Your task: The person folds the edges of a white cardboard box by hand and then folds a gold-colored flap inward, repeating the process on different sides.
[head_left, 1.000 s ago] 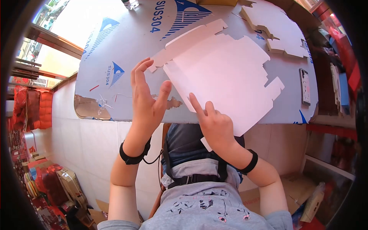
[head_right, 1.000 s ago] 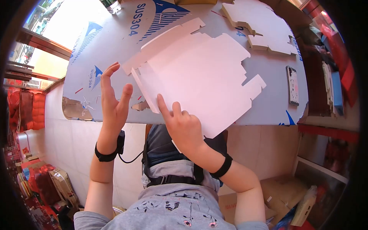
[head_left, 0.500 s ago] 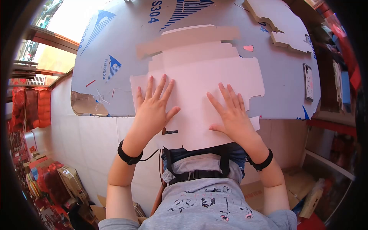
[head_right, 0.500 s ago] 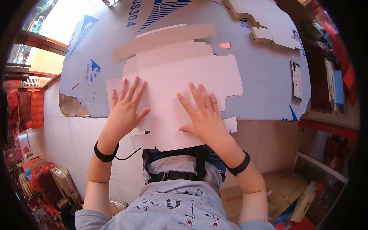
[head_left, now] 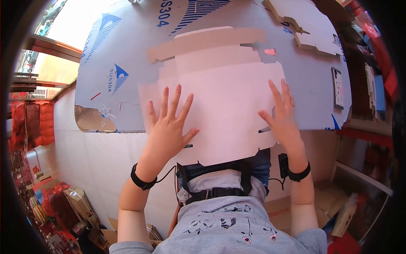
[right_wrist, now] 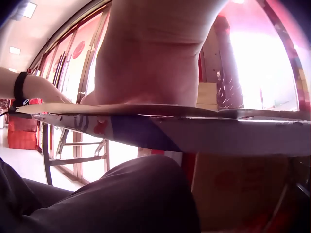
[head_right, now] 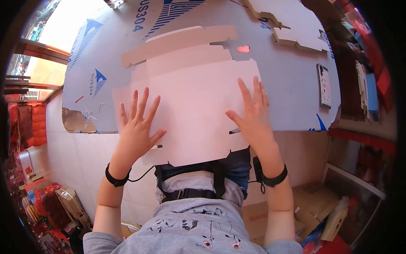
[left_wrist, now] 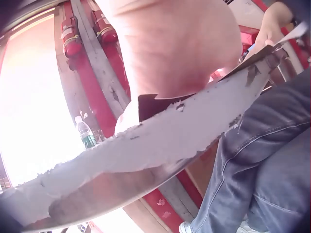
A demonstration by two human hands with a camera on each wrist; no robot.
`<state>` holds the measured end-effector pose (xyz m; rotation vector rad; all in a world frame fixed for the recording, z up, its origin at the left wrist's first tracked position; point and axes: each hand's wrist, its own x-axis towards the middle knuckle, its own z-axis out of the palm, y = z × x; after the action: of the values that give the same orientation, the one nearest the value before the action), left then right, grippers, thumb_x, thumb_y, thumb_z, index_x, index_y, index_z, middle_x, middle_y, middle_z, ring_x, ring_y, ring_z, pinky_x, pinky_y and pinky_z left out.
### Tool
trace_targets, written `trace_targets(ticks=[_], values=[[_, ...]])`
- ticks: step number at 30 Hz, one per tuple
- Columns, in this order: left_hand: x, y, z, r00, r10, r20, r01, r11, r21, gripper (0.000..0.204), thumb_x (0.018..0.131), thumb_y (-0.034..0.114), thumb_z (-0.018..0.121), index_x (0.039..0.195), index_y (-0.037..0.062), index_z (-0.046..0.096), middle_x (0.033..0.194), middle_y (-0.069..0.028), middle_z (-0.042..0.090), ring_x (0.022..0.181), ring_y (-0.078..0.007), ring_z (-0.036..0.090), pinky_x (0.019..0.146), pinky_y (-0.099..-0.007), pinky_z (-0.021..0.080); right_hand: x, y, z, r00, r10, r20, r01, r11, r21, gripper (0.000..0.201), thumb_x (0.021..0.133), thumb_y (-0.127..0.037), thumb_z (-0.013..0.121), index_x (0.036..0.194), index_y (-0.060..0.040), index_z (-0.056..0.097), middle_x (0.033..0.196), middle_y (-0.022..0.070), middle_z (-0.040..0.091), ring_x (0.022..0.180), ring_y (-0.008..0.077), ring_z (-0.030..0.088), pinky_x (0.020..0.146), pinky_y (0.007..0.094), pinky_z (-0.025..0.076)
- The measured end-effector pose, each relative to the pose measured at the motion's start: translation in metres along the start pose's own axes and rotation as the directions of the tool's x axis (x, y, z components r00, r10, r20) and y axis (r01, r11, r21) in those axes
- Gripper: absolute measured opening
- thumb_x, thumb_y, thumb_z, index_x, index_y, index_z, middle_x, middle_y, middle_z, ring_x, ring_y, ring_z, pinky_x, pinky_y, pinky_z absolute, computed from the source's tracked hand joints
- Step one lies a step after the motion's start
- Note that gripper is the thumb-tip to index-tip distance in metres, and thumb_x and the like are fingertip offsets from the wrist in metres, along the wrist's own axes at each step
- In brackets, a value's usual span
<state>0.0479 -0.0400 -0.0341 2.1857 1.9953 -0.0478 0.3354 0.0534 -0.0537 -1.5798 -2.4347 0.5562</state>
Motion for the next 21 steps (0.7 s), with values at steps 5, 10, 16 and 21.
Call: trace_targets(ticks=[5, 10, 16, 21], values=[[-0.012, 0.042, -0.001, 0.989, 0.128, 0.074, -0.119, 0.987, -0.107, 0.094, 0.076, 0.052, 0.069, 0.151, 0.0168, 0.026, 0.158, -0.0192, 0.009, 0.144, -0.045, 0.004, 0.103, -0.0729, 0.016, 0.023, 0.039, -0.011, 0.988, 0.138, -0.075, -0.098, 0.914, 0.393, 0.072, 0.09, -0.034, 0.065, 0.148, -0.0116, 0.029, 0.152, 0.0231, 0.024, 0.141, 0.035, 0.024, 0.114, 0.0456, 0.023], [-0.013, 0.045, 0.007, 0.959, 0.221, 0.177, -0.195, 0.969, -0.149, 0.102, 0.069, 0.055, 0.074, 0.151, 0.0183, 0.026, 0.157, -0.0192, 0.011, 0.143, -0.0498, 0.004, 0.098, -0.078, 0.017, 0.033, 0.041, -0.026, 0.916, 0.378, 0.134, -0.249, 0.274, 0.929, 0.063, 0.09, -0.02, 0.063, 0.144, -0.006, 0.035, 0.143, 0.0177, 0.037, 0.116, 0.0225, 0.048, 0.101, 0.0349, 0.037], [-0.025, 0.058, 0.028, 0.906, 0.419, 0.067, -0.424, 0.895, 0.135, 0.087, 0.073, 0.033, 0.072, 0.149, 0.0208, 0.031, 0.156, -0.0183, 0.02, 0.142, -0.0475, 0.015, 0.098, -0.0782, 0.015, 0.066, 0.047, -0.043, 0.996, 0.089, -0.031, -0.069, 0.915, 0.398, 0.059, 0.088, -0.018, 0.064, 0.141, -0.0072, 0.04, 0.131, 0.0107, 0.052, 0.104, 0.0221, 0.053, 0.097, 0.0364, 0.04], [-0.045, 0.041, 0.009, 0.839, 0.543, -0.024, -0.543, 0.839, -0.031, 0.053, 0.087, 0.013, 0.052, 0.138, 0.0043, 0.046, 0.143, -0.0176, 0.044, 0.135, -0.0421, 0.038, 0.106, -0.0567, 0.033, 0.092, 0.059, -0.044, 0.987, -0.147, -0.06, 0.158, 0.949, 0.272, 0.059, 0.088, -0.027, 0.065, 0.139, -0.0087, 0.043, 0.126, 0.0088, 0.056, 0.111, 0.0227, 0.055, 0.098, 0.0376, 0.04]])
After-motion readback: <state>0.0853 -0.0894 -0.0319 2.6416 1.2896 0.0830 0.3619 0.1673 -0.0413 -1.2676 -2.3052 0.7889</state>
